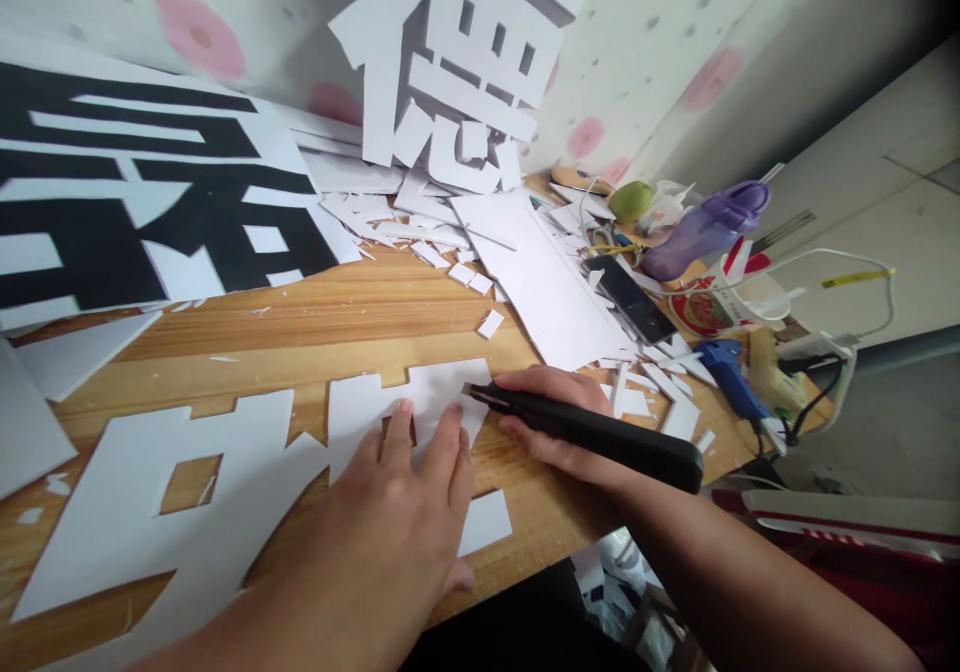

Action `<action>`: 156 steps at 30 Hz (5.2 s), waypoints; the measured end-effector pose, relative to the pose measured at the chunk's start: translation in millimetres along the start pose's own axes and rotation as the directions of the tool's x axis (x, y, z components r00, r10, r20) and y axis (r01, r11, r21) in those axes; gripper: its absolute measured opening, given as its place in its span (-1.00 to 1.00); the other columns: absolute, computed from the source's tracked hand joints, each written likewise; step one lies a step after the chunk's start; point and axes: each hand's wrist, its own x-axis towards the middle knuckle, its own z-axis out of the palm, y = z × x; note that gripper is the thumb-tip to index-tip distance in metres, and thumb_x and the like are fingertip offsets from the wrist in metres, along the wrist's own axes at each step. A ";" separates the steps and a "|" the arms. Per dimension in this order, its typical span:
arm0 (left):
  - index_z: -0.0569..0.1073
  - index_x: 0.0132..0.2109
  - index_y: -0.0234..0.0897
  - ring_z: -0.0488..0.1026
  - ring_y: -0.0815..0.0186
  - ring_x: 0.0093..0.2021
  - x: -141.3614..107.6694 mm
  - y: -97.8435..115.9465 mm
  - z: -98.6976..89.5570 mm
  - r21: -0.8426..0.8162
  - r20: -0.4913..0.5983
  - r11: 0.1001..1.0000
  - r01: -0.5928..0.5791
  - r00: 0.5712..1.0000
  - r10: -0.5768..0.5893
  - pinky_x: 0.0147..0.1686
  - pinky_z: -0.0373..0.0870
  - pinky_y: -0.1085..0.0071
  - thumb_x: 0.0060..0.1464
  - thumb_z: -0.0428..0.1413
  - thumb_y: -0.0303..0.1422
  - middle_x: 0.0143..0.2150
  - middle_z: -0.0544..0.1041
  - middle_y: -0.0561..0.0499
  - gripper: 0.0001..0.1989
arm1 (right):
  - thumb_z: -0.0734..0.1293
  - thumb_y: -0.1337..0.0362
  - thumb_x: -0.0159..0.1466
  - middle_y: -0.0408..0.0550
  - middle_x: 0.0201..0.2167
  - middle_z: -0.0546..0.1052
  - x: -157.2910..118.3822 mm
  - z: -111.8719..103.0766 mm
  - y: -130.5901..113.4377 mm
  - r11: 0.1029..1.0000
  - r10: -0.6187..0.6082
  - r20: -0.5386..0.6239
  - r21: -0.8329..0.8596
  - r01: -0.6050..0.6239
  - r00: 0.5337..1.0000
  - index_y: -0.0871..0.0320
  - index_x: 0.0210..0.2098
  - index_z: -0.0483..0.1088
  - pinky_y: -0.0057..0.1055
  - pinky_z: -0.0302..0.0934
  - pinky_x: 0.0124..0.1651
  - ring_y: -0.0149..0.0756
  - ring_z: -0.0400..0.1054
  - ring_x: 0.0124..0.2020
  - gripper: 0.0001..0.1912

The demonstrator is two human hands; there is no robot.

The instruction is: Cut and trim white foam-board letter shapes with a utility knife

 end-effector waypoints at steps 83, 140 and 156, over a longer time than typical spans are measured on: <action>0.30 0.28 -0.37 0.15 -0.47 0.24 -11.7 -2.0 9.7 0.046 -0.155 0.998 -0.034 0.987 0.041 -0.03 0.39 -0.22 0.01 0.17 0.02 0.37 0.14 -0.36 -0.20 | 0.38 0.20 0.25 -0.07 -0.22 0.61 2.6 0.3 10.5 0.983 -0.155 0.012 -0.098 0.156 0.988 0.08 0.01 0.41 -0.51 0.40 -0.27 -0.37 0.53 -0.33 -0.66; 0.49 -0.08 -0.30 0.43 0.15 -0.05 -61.9 30.6 19.9 0.037 -0.566 0.998 0.043 0.825 -0.014 -0.07 0.47 0.18 0.18 -0.03 -0.60 -0.05 0.53 -0.11 -0.73 | 0.24 0.30 0.32 0.31 -0.03 0.50 43.8 25.3 -42.1 0.890 0.098 0.226 -0.456 0.016 0.969 0.33 0.04 0.42 -0.13 0.19 0.12 0.05 0.36 0.06 -0.65; 0.43 -0.22 -0.21 0.43 0.38 -0.40 -106.4 31.3 13.1 -0.457 -0.695 0.847 -0.271 0.703 -0.150 -0.34 0.37 0.46 0.14 0.11 -0.52 -0.42 0.48 0.08 -0.89 | 0.30 -0.19 0.07 -0.23 -0.62 0.30 10.3 -1.0 -66.0 0.657 0.375 -0.112 0.733 -0.178 0.920 0.09 -0.47 0.17 -0.46 0.14 -0.51 -0.42 0.20 -0.60 -0.53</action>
